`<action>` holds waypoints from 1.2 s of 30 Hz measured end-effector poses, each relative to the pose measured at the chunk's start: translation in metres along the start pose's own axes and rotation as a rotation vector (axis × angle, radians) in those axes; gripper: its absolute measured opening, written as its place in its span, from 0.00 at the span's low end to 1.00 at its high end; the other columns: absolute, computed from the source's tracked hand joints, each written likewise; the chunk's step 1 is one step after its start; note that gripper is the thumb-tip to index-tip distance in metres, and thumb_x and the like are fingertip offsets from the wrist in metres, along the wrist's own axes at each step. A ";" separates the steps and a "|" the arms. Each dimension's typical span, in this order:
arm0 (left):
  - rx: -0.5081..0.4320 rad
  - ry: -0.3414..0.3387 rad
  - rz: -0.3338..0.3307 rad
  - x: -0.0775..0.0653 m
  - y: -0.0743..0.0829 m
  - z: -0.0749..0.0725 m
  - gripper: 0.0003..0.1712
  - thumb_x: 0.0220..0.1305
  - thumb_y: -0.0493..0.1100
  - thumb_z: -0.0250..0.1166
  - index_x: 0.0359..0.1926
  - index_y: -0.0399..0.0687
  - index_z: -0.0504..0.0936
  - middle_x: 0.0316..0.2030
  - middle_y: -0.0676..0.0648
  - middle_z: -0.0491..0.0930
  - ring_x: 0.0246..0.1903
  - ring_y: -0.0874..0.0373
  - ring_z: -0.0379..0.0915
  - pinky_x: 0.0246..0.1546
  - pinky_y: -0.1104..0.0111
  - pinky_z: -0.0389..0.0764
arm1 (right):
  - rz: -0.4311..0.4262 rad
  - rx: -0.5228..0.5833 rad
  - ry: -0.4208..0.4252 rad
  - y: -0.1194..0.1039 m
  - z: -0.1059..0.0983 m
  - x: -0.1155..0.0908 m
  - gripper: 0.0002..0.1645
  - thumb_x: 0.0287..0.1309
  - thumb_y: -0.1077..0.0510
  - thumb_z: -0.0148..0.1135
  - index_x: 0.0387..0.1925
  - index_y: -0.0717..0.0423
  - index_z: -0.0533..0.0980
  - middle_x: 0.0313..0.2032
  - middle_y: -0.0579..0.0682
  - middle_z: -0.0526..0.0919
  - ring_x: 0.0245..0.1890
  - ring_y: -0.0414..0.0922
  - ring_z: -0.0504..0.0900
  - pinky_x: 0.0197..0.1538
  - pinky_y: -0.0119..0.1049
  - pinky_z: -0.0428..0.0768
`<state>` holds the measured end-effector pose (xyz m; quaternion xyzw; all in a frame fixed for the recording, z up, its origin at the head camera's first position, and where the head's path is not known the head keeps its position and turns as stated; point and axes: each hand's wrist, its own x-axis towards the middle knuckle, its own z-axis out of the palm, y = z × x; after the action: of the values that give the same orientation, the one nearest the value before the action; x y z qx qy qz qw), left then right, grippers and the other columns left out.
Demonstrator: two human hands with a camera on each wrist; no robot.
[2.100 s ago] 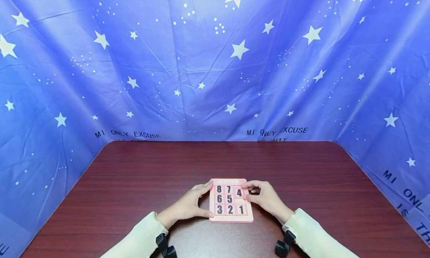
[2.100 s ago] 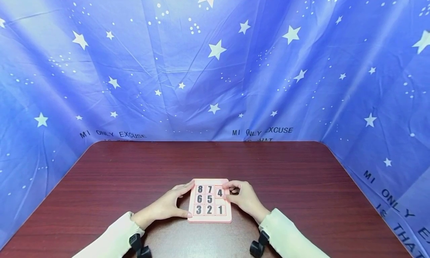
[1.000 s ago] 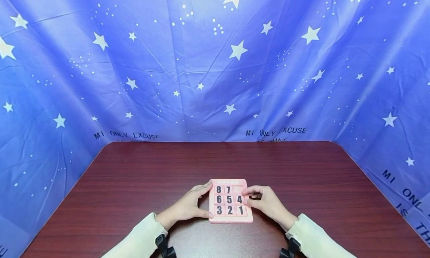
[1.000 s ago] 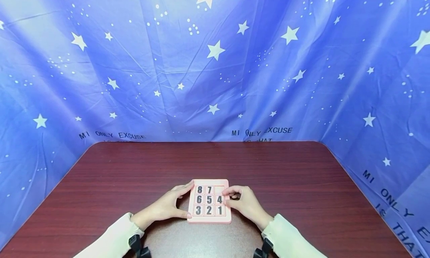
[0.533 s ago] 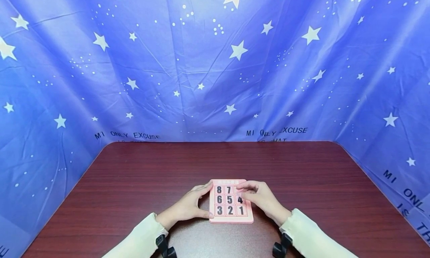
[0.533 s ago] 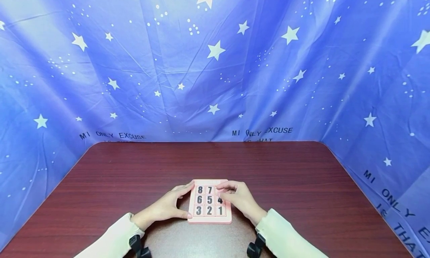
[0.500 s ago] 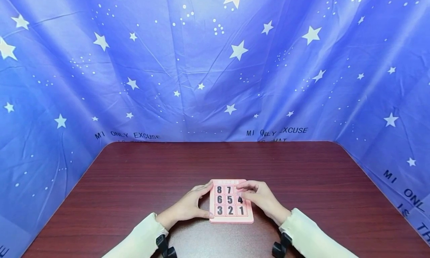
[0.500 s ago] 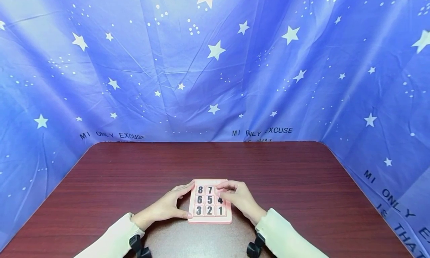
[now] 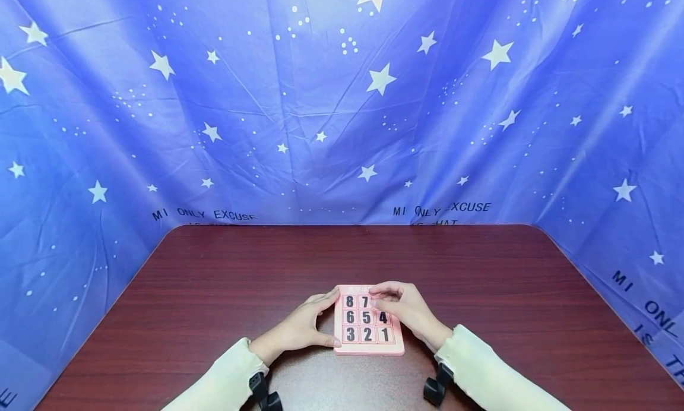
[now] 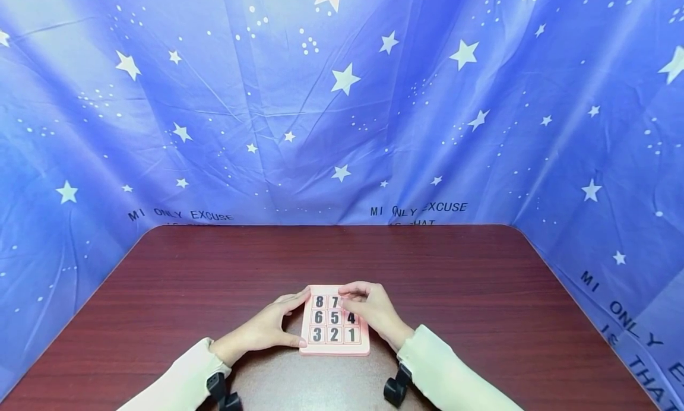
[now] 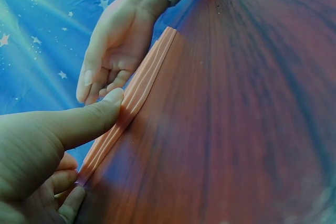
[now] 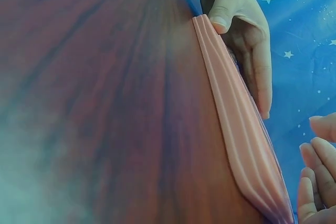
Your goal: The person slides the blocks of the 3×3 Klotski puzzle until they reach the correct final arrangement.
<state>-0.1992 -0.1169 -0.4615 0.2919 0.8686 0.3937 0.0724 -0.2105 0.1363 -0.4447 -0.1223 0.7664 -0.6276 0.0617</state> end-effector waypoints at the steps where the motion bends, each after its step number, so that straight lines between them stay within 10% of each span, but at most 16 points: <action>1: -0.002 0.000 0.001 0.000 0.000 0.000 0.57 0.41 0.51 0.77 0.69 0.35 0.58 0.70 0.43 0.56 0.66 0.48 0.55 0.65 0.51 0.57 | -0.003 -0.001 -0.002 0.000 0.001 0.001 0.18 0.49 0.66 0.68 0.43 0.72 0.78 0.39 0.65 0.83 0.30 0.36 0.79 0.35 0.26 0.78; 16: -0.009 -0.006 0.011 0.001 0.002 -0.001 0.56 0.42 0.51 0.76 0.69 0.35 0.58 0.70 0.43 0.56 0.65 0.48 0.55 0.65 0.51 0.57 | -0.015 -0.007 -0.022 0.000 0.007 0.010 0.18 0.48 0.68 0.67 0.44 0.71 0.78 0.39 0.66 0.83 0.29 0.36 0.80 0.34 0.27 0.79; 25: -0.029 0.002 0.013 0.000 0.005 -0.002 0.56 0.42 0.50 0.77 0.68 0.35 0.59 0.70 0.43 0.57 0.65 0.47 0.56 0.64 0.51 0.58 | -0.036 -0.293 0.040 -0.014 0.017 0.005 0.14 0.44 0.65 0.68 0.38 0.57 0.83 0.38 0.52 0.83 0.40 0.47 0.74 0.45 0.34 0.70; 36: -0.031 0.003 0.015 -0.001 0.003 -0.002 0.56 0.42 0.51 0.76 0.68 0.35 0.59 0.69 0.42 0.58 0.65 0.47 0.55 0.64 0.51 0.58 | -0.071 -0.391 0.084 0.007 0.021 0.012 0.14 0.42 0.59 0.72 0.36 0.46 0.84 0.36 0.44 0.80 0.39 0.41 0.71 0.44 0.36 0.70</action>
<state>-0.1979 -0.1177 -0.4583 0.2966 0.8603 0.4082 0.0725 -0.2174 0.1143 -0.4548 -0.1327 0.8708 -0.4731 -0.0175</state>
